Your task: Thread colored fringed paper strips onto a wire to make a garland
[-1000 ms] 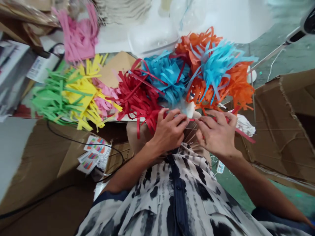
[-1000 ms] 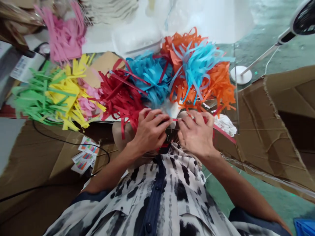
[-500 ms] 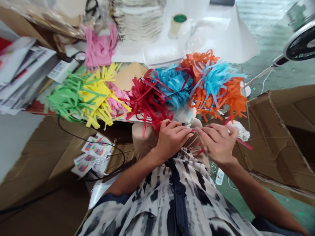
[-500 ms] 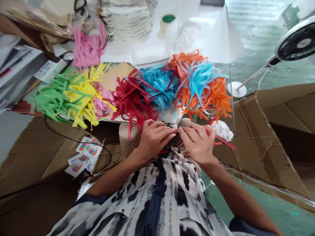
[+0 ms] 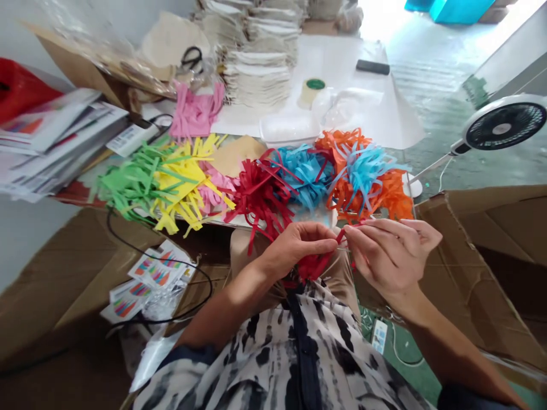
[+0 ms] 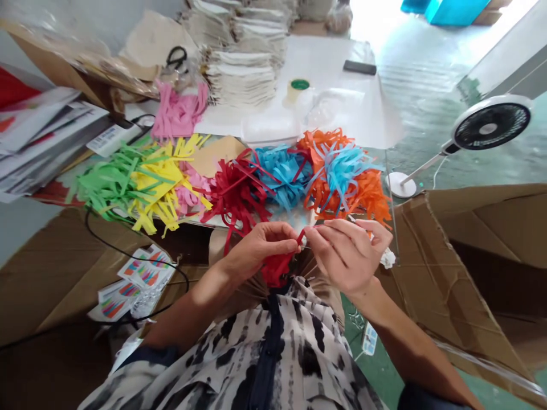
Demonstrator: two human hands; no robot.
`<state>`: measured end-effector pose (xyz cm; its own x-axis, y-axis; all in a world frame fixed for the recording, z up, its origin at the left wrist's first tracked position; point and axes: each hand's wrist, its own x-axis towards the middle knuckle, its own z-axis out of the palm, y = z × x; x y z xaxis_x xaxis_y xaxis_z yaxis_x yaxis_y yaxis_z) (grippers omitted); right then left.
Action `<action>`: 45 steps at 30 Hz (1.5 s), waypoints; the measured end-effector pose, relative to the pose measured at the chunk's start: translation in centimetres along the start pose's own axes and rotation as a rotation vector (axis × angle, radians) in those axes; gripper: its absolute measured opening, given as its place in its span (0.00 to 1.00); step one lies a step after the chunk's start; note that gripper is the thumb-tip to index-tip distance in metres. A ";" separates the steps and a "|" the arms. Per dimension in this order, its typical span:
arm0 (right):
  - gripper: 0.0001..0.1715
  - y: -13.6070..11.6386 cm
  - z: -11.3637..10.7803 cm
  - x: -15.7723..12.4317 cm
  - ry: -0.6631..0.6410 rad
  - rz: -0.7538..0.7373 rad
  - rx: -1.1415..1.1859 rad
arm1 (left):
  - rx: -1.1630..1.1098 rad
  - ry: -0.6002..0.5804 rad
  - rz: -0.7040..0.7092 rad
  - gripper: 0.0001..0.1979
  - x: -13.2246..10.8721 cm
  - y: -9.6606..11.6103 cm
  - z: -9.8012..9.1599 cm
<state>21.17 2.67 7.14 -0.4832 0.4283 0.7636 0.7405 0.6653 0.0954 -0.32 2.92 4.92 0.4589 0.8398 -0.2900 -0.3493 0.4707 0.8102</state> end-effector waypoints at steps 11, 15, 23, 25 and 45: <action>0.02 -0.3 2.7 2.2 -0.092 0.570 0.641 | 0.068 0.028 0.195 0.20 2.0 1.5 -0.7; 0.04 0.0 2.9 3.0 -0.123 0.693 0.748 | 0.098 0.066 0.226 0.20 2.3 1.6 -1.2; 0.09 0.0 3.7 3.6 -0.208 0.681 0.752 | 0.099 0.139 0.271 0.21 2.0 1.1 -1.3; 0.09 0.0 4.1 3.9 -0.176 0.664 0.762 | 0.044 0.171 0.325 0.22 2.2 1.1 -1.5; 0.22 10.8 29.9 21.3 -0.883 0.526 -0.040 | -0.007 0.149 0.212 0.17 1.2 -0.5 -6.0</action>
<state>4.90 37.29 5.34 -0.2520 0.9674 -0.0258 0.9650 0.2492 -0.0819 -4.50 5.28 1.11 0.2498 0.9503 -0.1861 -0.4309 0.2812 0.8575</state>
